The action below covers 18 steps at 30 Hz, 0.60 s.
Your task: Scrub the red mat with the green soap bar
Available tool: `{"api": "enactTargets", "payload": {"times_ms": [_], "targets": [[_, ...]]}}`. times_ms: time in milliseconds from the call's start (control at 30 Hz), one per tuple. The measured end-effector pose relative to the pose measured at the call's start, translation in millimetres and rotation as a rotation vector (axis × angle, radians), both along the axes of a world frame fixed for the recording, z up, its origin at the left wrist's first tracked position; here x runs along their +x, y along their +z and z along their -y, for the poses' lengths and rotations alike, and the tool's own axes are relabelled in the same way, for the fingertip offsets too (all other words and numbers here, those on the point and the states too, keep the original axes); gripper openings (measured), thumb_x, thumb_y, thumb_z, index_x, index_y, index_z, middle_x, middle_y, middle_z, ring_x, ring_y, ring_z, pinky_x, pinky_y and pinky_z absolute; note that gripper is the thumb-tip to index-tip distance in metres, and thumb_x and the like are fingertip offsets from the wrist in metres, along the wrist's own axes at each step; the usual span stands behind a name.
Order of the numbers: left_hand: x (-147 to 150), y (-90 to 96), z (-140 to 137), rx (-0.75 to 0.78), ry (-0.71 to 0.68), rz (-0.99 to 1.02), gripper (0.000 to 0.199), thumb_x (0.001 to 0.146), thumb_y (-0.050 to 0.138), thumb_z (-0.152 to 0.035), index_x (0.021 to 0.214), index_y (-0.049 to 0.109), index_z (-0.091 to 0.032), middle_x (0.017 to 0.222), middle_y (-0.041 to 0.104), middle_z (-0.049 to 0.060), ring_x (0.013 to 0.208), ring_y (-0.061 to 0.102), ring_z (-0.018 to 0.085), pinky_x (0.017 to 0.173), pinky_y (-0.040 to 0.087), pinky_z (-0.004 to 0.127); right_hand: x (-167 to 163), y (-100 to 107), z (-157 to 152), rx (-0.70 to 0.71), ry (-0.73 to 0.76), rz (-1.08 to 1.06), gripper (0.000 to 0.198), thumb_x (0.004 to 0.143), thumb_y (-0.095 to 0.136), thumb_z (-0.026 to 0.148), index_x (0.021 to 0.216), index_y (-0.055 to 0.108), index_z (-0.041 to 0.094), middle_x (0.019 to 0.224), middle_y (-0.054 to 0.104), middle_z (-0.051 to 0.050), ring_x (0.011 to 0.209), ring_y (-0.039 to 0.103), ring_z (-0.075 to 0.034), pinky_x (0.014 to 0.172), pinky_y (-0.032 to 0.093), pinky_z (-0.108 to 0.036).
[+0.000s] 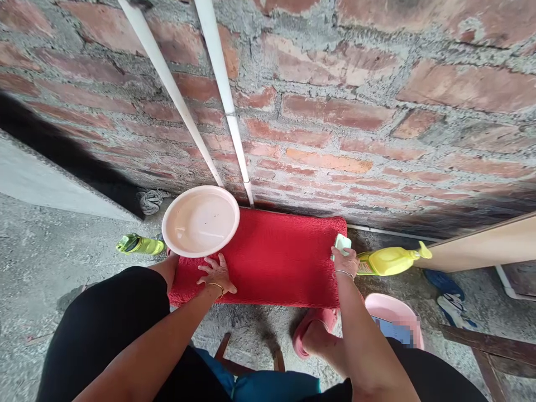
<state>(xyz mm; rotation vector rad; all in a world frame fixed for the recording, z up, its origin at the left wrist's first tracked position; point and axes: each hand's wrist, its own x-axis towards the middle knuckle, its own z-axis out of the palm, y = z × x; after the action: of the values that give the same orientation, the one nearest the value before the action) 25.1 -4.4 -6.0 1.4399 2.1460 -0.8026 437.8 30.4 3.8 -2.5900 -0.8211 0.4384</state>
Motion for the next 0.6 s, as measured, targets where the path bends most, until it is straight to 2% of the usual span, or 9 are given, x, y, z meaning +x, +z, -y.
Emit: {"api": "enactTargets", "payload": {"times_ms": [100, 233, 400, 500, 600], "targets": [[0.4, -2.3, -0.2, -0.011, 0.0, -0.005, 0.145, 0.038, 0.088, -0.046, 0.155, 0.006, -0.024, 0.158, 0.003, 0.03, 0.136, 0.011, 0.061, 0.082, 0.044, 0.072, -45.1, 6.8, -16.7, 0.067, 0.025, -0.018, 0.048, 0.07, 0.068, 0.05, 0.107, 0.06, 0.02, 0.106, 0.057, -0.009, 0.103, 0.054, -0.026, 0.091, 0.043, -0.039], [0.7, -4.2, 0.1, -0.012, -0.004, -0.011, 0.148, 0.035, 0.089, -0.048, 0.155, 0.006, -0.025, 0.158, 0.002, 0.031, 0.137, 0.012, 0.061, 0.081, 0.042, 0.074, -127.6, 13.5, -36.5, 0.058, 0.362, -0.077, 0.049, 0.072, 0.069, 0.048, 0.114, 0.06, 0.024, 0.114, 0.052, -0.006, 0.091, 0.057, -0.019, 0.086, 0.045, -0.033], [0.0, -3.4, 1.4, -0.01, -0.02, -0.012, 0.145, 0.036, 0.088, -0.048, 0.155, 0.007, -0.025, 0.158, 0.007, 0.03, 0.136, 0.013, 0.061, 0.08, 0.044, 0.073, -218.2, 17.9, -50.7, -0.085, 0.825, 0.037, 0.041, 0.078, 0.066, 0.042, 0.116, 0.062, 0.026, 0.112, 0.052, -0.006, 0.097, 0.055, -0.021, 0.086, 0.043, -0.032], [-0.4, -3.8, 1.7, -0.013, -0.022, -0.022, 0.145, 0.036, 0.087, -0.048, 0.155, 0.008, -0.025, 0.158, 0.008, 0.028, 0.136, 0.014, 0.061, 0.079, 0.044, 0.072, -246.0, 18.8, -53.2, -0.141, 0.996, 0.134, 0.042, 0.08, 0.064, 0.043, 0.119, 0.062, 0.026, 0.115, 0.051, -0.008, 0.099, 0.053, -0.022, 0.087, 0.042, -0.033], [0.1, -4.0, 1.5, -0.005, -0.017, -0.028, 0.146, 0.035, 0.088, -0.047, 0.155, 0.007, -0.025, 0.158, 0.007, 0.03, 0.136, 0.015, 0.06, 0.08, 0.044, 0.072, -247.8, 18.4, -52.3, -0.165, 1.074, 0.187, 0.043, 0.083, 0.062, 0.044, 0.121, 0.061, 0.026, 0.118, 0.05, -0.009, 0.101, 0.052, -0.023, 0.088, 0.041, -0.033]]}}
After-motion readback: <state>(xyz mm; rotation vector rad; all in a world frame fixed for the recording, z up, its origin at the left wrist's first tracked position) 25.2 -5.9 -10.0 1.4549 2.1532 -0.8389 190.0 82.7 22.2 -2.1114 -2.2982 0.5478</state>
